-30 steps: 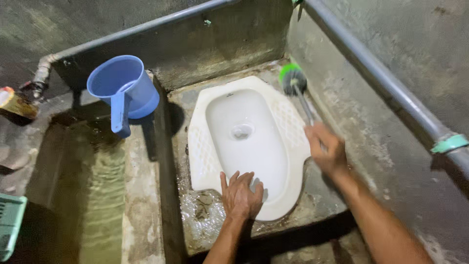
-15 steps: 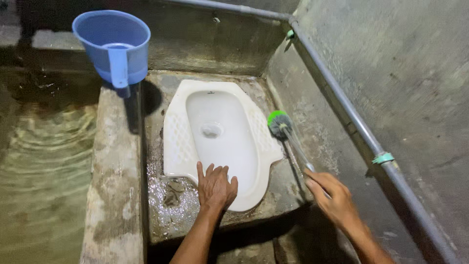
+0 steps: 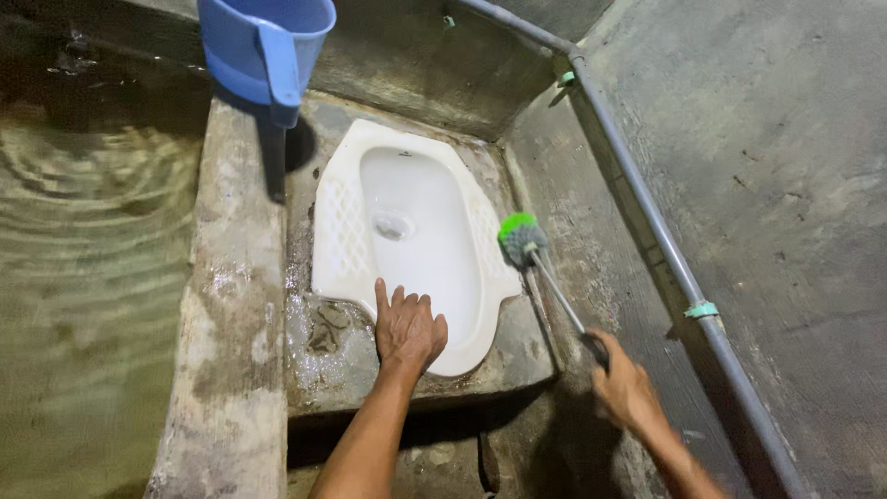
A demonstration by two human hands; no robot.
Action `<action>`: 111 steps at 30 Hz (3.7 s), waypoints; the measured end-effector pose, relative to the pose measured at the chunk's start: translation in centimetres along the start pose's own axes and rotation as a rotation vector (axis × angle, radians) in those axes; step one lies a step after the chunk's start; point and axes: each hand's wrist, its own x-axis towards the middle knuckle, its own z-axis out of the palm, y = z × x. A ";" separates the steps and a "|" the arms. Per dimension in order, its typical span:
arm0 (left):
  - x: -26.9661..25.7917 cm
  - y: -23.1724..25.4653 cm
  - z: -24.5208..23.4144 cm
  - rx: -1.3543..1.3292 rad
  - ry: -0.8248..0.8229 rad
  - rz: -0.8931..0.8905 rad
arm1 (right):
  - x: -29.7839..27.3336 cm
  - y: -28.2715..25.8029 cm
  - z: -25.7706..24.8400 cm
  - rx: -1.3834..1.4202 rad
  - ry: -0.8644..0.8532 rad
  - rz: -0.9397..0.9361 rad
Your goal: The person cleans a squat toilet with a brush and then applies a cement mixture to the base of the toilet using a trowel and by hand.
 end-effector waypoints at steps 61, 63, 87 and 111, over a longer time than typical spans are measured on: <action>0.9 0.6 1.2 0.004 -0.030 -0.022 | 2.9 -2.2 8.2 0.185 0.236 -0.197; 0.8 0.6 1.6 0.000 -0.017 -0.019 | 4.6 -4.8 7.5 0.184 0.244 -0.250; 1.1 3.0 -0.2 -0.032 -0.058 -0.129 | 1.0 2.0 12.1 0.185 0.192 -0.209; 2.0 4.1 1.1 0.118 -0.094 -0.213 | -2.1 2.5 11.0 0.176 0.023 -0.224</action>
